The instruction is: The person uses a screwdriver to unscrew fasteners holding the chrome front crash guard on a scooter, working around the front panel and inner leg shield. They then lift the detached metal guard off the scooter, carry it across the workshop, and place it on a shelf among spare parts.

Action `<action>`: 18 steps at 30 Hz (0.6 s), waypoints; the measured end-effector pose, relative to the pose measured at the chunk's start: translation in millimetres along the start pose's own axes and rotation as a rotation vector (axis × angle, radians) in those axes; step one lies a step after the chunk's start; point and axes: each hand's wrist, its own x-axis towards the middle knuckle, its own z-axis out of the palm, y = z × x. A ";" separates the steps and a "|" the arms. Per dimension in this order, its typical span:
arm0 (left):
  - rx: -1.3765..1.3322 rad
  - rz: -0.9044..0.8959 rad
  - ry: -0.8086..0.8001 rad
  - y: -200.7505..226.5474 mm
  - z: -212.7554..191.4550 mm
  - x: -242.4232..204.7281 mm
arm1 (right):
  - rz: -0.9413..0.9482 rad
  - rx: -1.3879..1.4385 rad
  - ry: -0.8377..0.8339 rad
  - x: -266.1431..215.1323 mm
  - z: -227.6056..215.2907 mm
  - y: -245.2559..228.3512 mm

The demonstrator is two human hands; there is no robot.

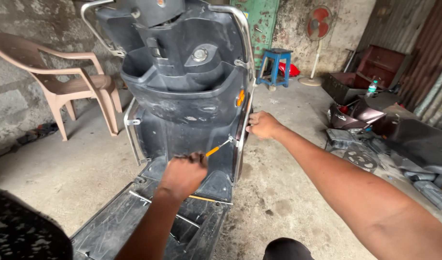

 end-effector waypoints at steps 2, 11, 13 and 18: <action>0.170 0.044 0.206 2.6 10.7 1.1 | 0.012 -0.005 0.044 -7.6 3.5 -3.0; -0.160 -0.191 -0.080 9.6 -36.0 1.4 | -0.132 -0.166 0.114 11.3 11.4 6.3; -0.302 -0.332 -0.091 7.7 -50.8 5.5 | -0.143 -0.169 0.128 14.8 11.6 8.9; -1.060 -0.828 -0.072 -7.0 -29.2 21.3 | -0.068 -0.405 0.160 -5.3 4.7 -14.3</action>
